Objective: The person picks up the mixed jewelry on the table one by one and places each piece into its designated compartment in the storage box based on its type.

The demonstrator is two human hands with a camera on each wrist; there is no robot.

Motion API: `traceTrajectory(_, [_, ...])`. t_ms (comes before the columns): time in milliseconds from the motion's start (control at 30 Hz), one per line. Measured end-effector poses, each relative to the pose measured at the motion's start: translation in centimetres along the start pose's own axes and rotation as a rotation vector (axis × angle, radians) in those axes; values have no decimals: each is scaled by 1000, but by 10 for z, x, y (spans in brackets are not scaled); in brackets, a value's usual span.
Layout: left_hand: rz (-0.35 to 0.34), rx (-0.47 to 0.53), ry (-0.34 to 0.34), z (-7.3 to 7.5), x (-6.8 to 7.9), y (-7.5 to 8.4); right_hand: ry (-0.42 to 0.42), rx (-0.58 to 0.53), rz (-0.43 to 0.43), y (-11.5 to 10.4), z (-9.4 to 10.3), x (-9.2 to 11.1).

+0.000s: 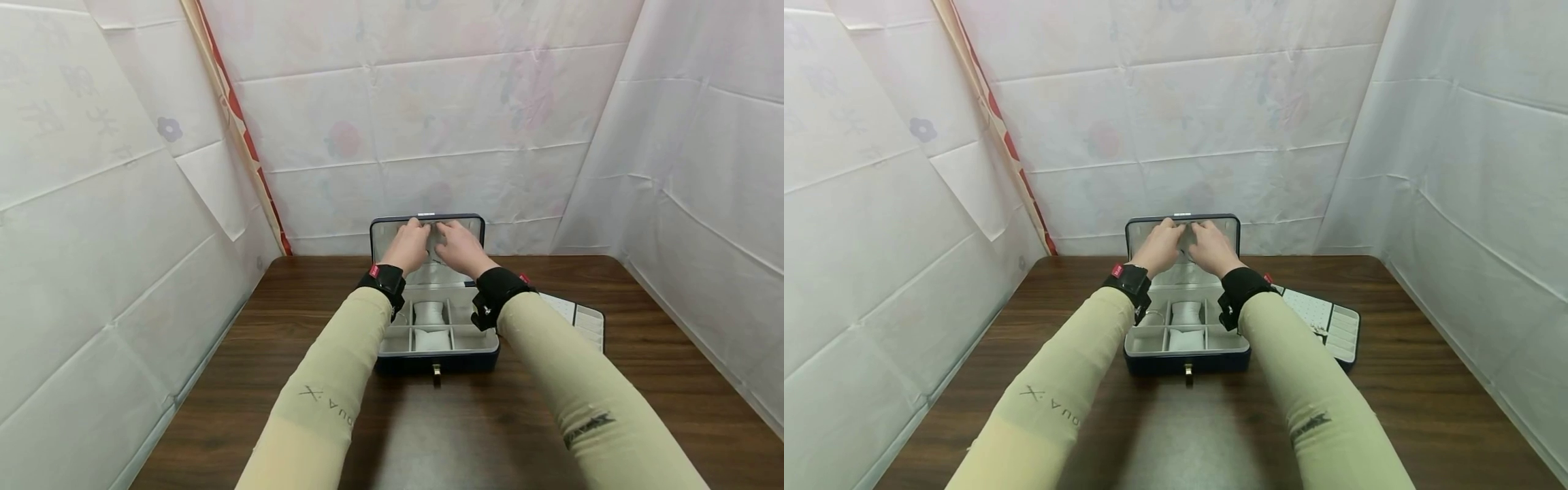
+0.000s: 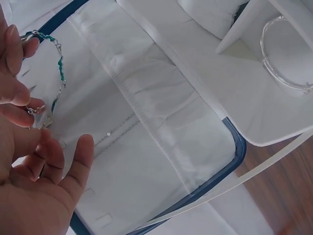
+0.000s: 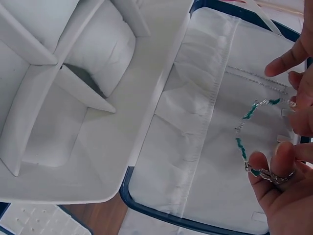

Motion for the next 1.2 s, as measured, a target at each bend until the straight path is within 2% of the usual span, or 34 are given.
traceTrajectory(167, [36,26,-8,-2,1,0,-15,-45,-30,0,1,1])
traceTrajectory(400, [71,30,-50,-1,2,5,-22,-5,-32,-1,1,-1])
traceTrajectory(567, [76,10,-55,-1,3,6,-47,1,-38,1,-1,-1])
traceTrajectory(733, [78,-1,-60,-4,3,6,-98,-39,-50,6,-5,1])
traceTrajectory(1000, [68,-17,-77,-6,4,4,-103,-42,-36,12,-6,3])
traceTrajectory(1200, [70,-25,-84,-6,3,4,-133,-89,-26,16,-7,3])
Point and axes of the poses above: each hand's wrist, its own x-axis away from the middle knuckle, its own z-axis out of the back of the hand, y = z × x, the point moved 2 cm from there along -x, towards the middle knuckle, and after that the axes turned 8 degrees about -z, right-handed, at the moved point
